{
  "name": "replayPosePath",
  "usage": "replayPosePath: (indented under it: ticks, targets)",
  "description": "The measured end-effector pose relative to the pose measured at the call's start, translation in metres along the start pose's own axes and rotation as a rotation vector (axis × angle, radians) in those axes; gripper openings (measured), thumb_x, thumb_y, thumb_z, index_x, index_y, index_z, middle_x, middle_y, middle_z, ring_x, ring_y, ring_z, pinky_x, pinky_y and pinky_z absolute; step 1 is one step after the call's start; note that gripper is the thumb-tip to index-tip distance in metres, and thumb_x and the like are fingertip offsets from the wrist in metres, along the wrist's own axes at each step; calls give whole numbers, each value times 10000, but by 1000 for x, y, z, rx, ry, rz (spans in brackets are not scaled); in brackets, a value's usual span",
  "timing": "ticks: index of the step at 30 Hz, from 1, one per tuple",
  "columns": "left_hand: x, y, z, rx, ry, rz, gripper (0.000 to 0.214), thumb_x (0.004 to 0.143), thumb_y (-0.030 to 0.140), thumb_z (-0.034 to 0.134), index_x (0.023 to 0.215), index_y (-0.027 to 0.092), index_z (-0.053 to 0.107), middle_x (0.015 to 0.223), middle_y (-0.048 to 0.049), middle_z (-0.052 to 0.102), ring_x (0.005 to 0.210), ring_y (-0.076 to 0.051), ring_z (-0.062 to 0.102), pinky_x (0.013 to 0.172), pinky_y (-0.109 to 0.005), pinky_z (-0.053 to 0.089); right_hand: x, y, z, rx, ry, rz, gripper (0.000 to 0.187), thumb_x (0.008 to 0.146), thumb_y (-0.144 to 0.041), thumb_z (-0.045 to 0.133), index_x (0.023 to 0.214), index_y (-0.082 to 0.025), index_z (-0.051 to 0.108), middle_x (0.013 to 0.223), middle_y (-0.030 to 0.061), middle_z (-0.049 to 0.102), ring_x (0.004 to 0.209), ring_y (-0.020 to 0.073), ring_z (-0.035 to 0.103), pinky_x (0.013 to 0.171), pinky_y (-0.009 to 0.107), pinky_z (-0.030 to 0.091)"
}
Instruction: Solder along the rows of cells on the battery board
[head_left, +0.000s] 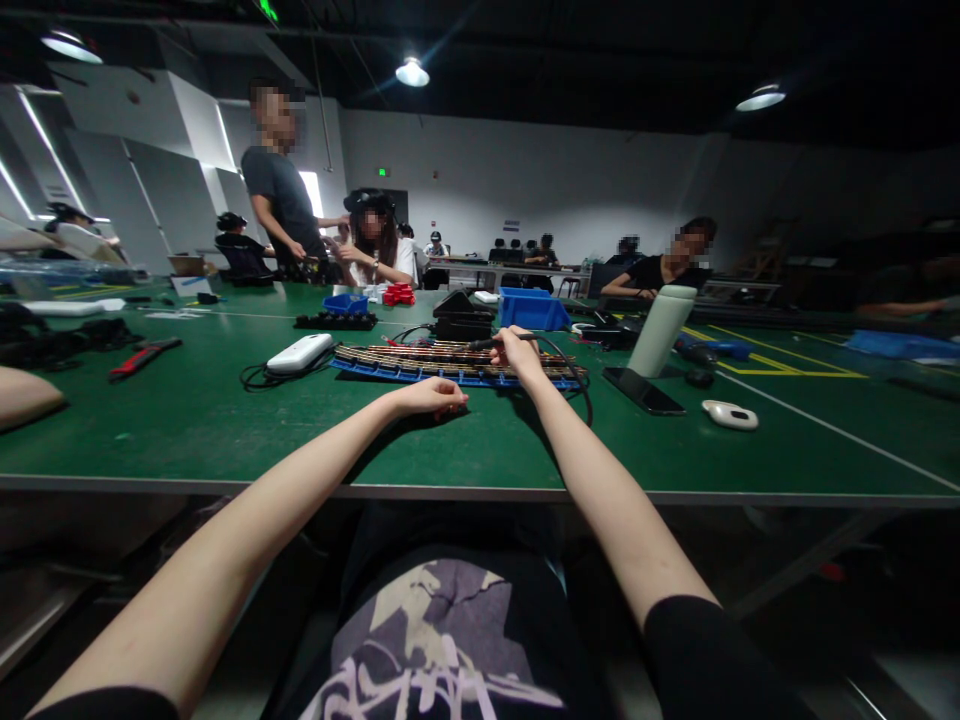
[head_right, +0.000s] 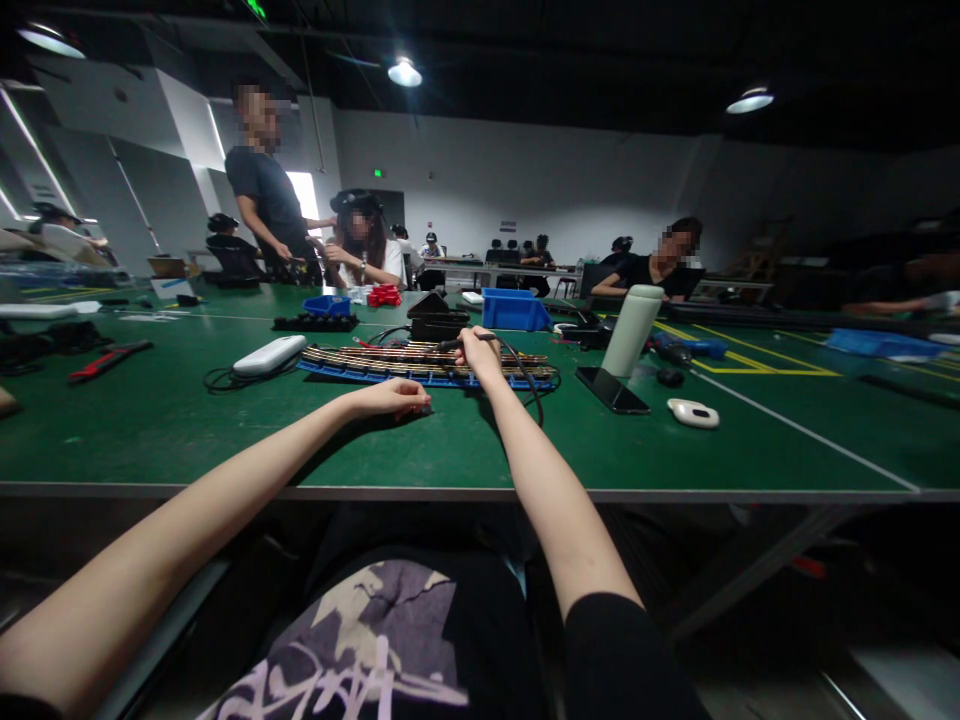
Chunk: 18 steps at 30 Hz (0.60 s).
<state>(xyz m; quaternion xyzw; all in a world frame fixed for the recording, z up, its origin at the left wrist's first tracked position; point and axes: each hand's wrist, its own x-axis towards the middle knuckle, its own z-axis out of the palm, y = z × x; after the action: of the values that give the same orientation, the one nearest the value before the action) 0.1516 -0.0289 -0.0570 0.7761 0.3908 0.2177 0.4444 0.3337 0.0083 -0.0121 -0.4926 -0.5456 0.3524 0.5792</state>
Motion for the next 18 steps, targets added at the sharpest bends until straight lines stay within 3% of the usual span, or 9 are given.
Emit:
replayPosePath:
  ticks: [18]
  targets:
    - [3, -5, -1, -2, 0, 11, 504, 676, 620, 628, 774, 131, 560, 616, 29, 507, 506, -67, 441, 474, -206, 374, 2, 3, 0, -3, -3, -17, 115, 736, -187, 481, 632, -168, 527, 404, -45, 538, 350, 89, 522, 354, 151, 391]
